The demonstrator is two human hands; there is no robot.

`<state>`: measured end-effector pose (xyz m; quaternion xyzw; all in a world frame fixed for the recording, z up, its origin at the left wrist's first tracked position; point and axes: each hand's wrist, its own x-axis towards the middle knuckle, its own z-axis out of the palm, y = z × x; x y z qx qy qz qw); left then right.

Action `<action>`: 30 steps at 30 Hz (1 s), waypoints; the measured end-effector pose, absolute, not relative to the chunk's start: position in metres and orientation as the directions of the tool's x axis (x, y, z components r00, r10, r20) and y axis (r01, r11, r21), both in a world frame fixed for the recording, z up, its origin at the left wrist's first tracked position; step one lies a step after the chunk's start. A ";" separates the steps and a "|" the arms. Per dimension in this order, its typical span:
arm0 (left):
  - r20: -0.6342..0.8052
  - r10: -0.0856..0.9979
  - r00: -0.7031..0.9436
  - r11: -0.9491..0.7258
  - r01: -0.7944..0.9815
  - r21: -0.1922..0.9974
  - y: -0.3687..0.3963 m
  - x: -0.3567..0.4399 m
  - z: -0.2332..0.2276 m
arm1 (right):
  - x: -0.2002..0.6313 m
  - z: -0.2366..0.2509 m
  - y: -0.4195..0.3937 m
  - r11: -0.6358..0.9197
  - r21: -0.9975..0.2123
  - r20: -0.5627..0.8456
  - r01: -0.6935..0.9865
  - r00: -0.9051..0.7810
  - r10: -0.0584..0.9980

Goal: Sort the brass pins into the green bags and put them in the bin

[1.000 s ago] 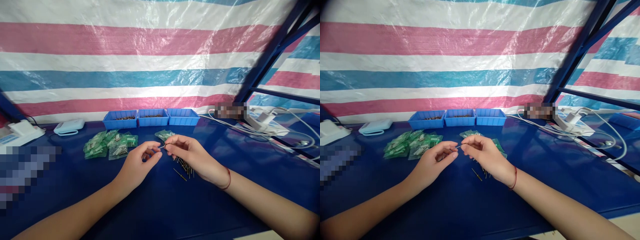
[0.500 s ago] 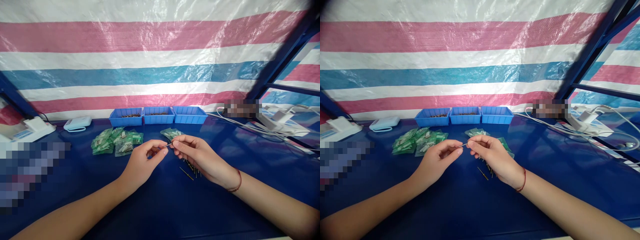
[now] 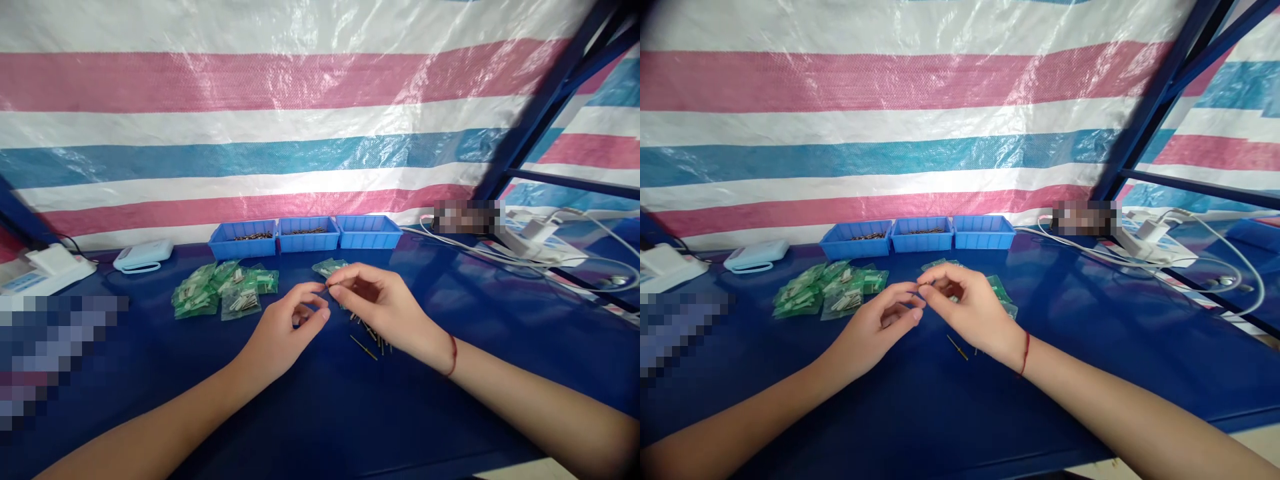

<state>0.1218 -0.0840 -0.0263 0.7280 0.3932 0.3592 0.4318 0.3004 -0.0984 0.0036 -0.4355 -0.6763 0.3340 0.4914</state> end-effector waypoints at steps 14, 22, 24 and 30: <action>0.079 0.782 0.618 -0.352 0.333 0.875 -0.076 0.110 -0.025 | 0.315 0.019 0.023 0.497 -0.369 0.628 0.785 -0.183 0.756; 0.007 0.787 0.617 -0.342 0.427 0.837 -0.076 0.114 -0.018 | 0.345 0.031 -0.089 0.633 -0.407 -0.061 0.659 -0.711 0.701; 0.008 0.791 0.612 -0.352 0.444 0.824 -0.076 0.115 -0.018 | 0.345 0.028 -0.100 0.614 -0.338 -0.105 0.714 -0.676 0.729; 0.034 0.782 0.623 -0.398 0.456 0.796 -0.076 0.118 -0.019 | 0.335 0.017 -0.105 0.650 -0.249 -0.077 0.718 -0.684 0.726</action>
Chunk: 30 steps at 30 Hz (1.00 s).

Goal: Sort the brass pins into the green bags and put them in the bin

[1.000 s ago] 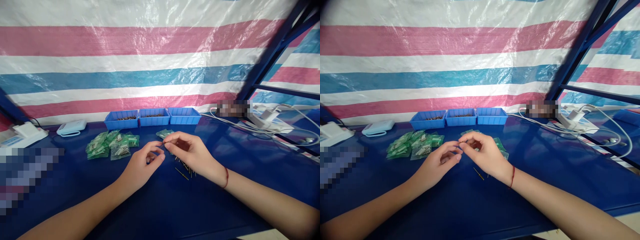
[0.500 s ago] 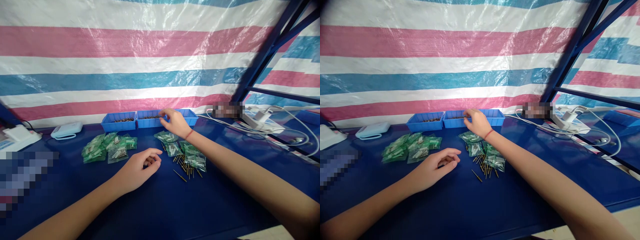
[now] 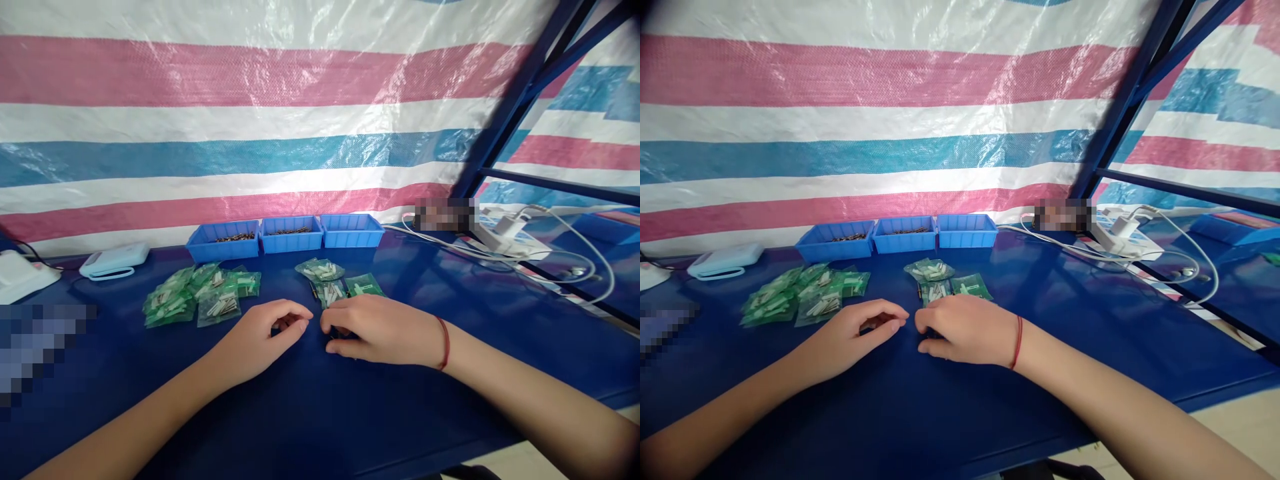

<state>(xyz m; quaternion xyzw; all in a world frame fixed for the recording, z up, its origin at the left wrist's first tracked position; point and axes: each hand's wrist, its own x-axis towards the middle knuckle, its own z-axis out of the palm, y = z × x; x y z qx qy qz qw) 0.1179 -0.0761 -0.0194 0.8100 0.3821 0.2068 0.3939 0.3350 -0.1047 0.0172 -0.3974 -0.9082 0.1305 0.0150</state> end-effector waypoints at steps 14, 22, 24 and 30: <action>0.070 0.806 0.587 -0.392 0.443 0.806 -0.078 0.121 -0.022 | 0.328 0.012 -0.109 0.639 -0.189 0.036 0.745 -0.645 0.763; 0.093 0.841 0.534 -0.296 0.308 0.904 -0.085 0.126 -0.018 | 0.322 0.014 -0.112 0.647 -0.464 0.361 0.605 -0.538 0.762; 0.115 0.867 0.485 -0.269 0.261 0.927 -0.086 0.125 -0.018 | 0.319 0.012 -0.112 0.627 -0.531 0.397 0.571 -0.486 0.779; 0.227 0.911 0.344 -0.307 0.200 0.930 -0.086 0.125 -0.019 | 0.310 0.002 -0.113 0.538 -0.657 0.403 0.529 -0.356 0.843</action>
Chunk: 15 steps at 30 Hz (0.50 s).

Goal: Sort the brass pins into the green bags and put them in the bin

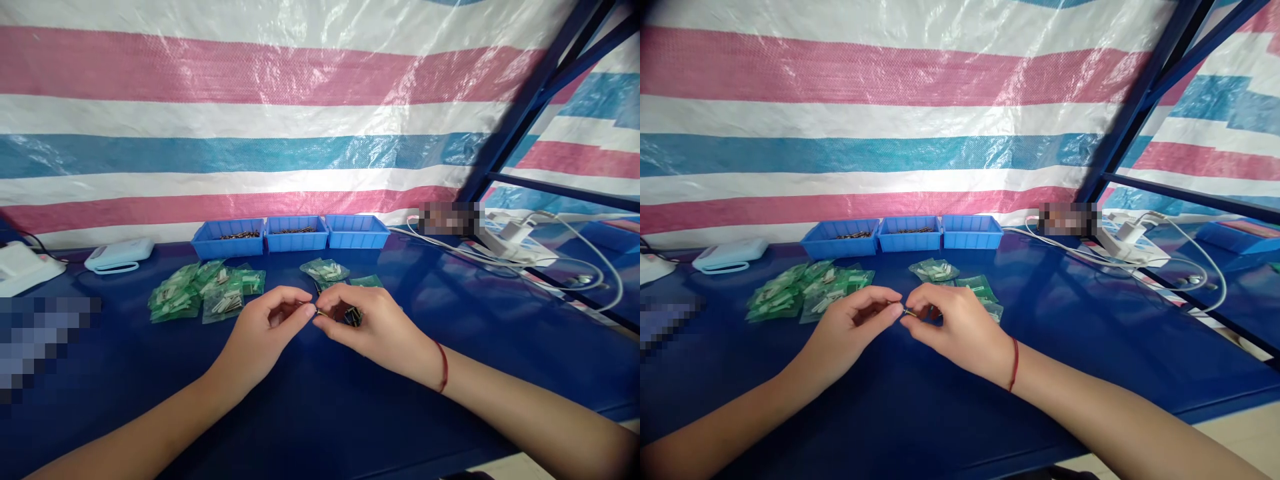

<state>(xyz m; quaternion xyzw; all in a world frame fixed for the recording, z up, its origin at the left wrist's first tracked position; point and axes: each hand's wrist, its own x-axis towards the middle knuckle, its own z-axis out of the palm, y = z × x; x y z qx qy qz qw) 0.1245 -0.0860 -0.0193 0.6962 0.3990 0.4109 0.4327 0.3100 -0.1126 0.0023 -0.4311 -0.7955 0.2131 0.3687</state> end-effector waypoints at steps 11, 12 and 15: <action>0.303 0.892 0.335 -0.381 0.198 0.903 -0.088 0.122 -0.020 | 0.303 -0.004 -0.111 0.385 -0.855 0.297 0.347 -0.280 0.913; 0.306 0.891 0.336 -0.382 0.188 0.905 -0.088 0.121 -0.020 | 0.303 -0.005 -0.110 0.378 -0.866 0.293 0.328 -0.278 0.915; 0.304 0.891 0.337 -0.371 0.155 0.916 -0.089 0.121 -0.019 | 0.304 -0.006 -0.110 0.349 -0.896 0.271 0.274 -0.285 0.919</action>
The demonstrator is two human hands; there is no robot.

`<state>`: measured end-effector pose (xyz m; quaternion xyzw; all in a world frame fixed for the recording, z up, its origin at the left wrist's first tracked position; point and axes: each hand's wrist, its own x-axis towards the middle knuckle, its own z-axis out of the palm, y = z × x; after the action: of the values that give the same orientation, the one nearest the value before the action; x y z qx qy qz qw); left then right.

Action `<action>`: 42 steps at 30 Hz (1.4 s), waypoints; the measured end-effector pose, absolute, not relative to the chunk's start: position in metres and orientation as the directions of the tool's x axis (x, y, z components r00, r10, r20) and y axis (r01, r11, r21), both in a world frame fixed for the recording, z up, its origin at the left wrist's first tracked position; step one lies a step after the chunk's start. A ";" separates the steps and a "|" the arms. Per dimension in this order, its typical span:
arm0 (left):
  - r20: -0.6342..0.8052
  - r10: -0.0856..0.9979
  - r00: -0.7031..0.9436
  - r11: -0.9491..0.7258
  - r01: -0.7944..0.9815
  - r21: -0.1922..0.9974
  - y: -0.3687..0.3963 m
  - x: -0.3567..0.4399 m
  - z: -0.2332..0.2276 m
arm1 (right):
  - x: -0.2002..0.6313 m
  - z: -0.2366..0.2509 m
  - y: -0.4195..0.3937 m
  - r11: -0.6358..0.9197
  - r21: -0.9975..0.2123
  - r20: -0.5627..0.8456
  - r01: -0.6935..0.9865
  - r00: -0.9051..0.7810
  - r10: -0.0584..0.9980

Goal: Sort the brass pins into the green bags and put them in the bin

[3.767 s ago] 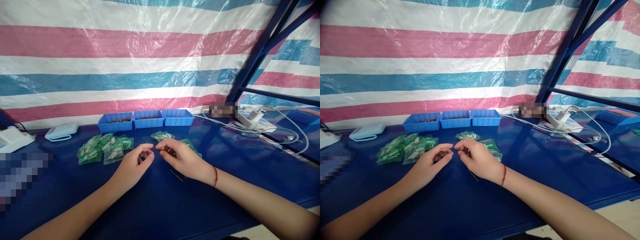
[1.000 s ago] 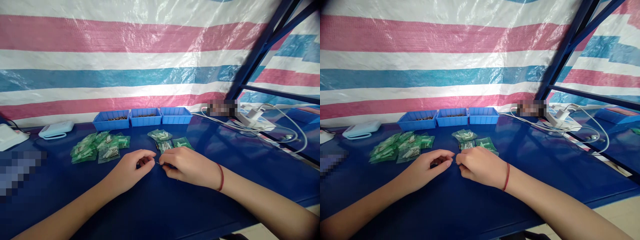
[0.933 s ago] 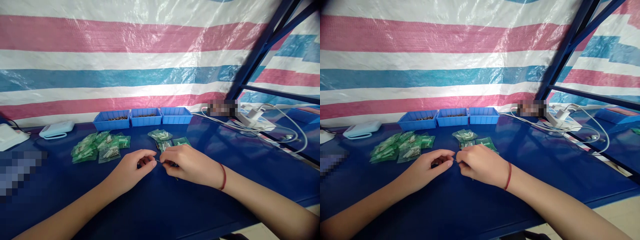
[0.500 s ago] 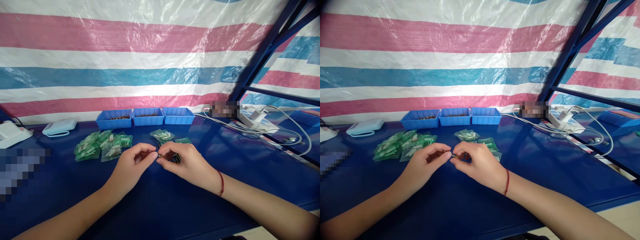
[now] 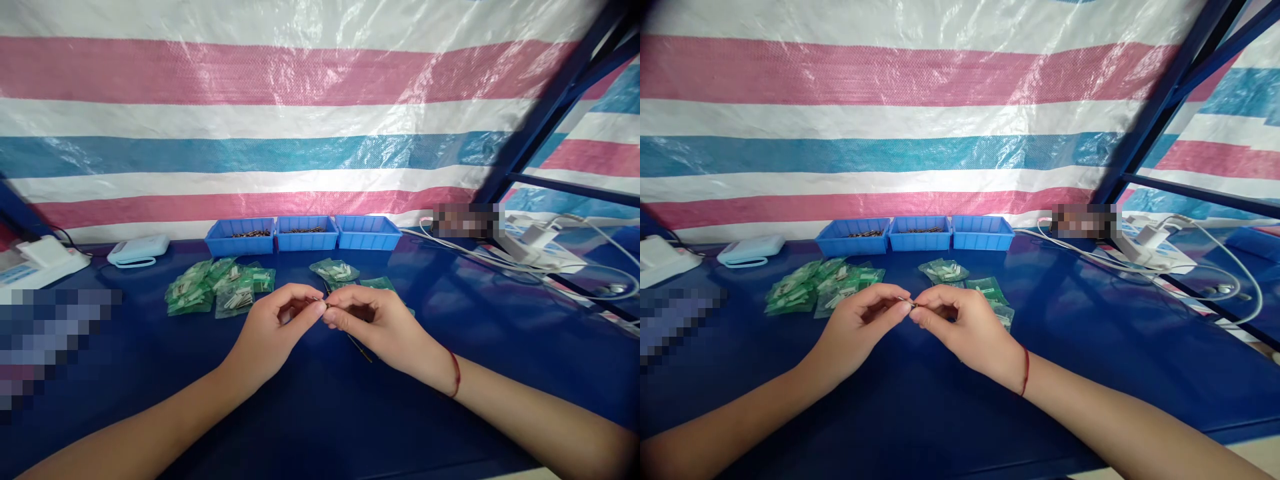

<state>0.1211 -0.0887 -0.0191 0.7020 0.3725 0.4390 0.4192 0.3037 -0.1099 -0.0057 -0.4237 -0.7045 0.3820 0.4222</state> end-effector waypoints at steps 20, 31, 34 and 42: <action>0.264 0.898 0.351 -0.355 0.226 0.907 -0.088 0.121 -0.019 | 0.303 -0.009 -0.105 0.362 -0.913 0.334 0.187 -0.168 0.928; 0.201 0.880 0.431 -0.356 0.317 0.879 -0.083 0.118 -0.029 | 0.309 0.033 0.017 0.442 -0.460 0.648 0.770 -0.049 0.760; 0.193 0.876 0.442 -0.367 0.353 0.860 -0.082 0.115 -0.025 | 0.300 0.032 0.011 0.431 -0.433 0.560 0.792 -0.139 0.817; 0.292 0.602 0.743 -0.773 0.450 0.448 -0.085 0.122 -0.025 | 0.309 0.026 -0.087 0.498 -0.442 0.422 0.746 -0.318 0.849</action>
<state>0.1220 -0.0850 -0.0252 0.9167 0.2867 0.2149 0.1769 0.3092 -0.0872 0.0264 -0.4940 -0.8074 0.0829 0.3117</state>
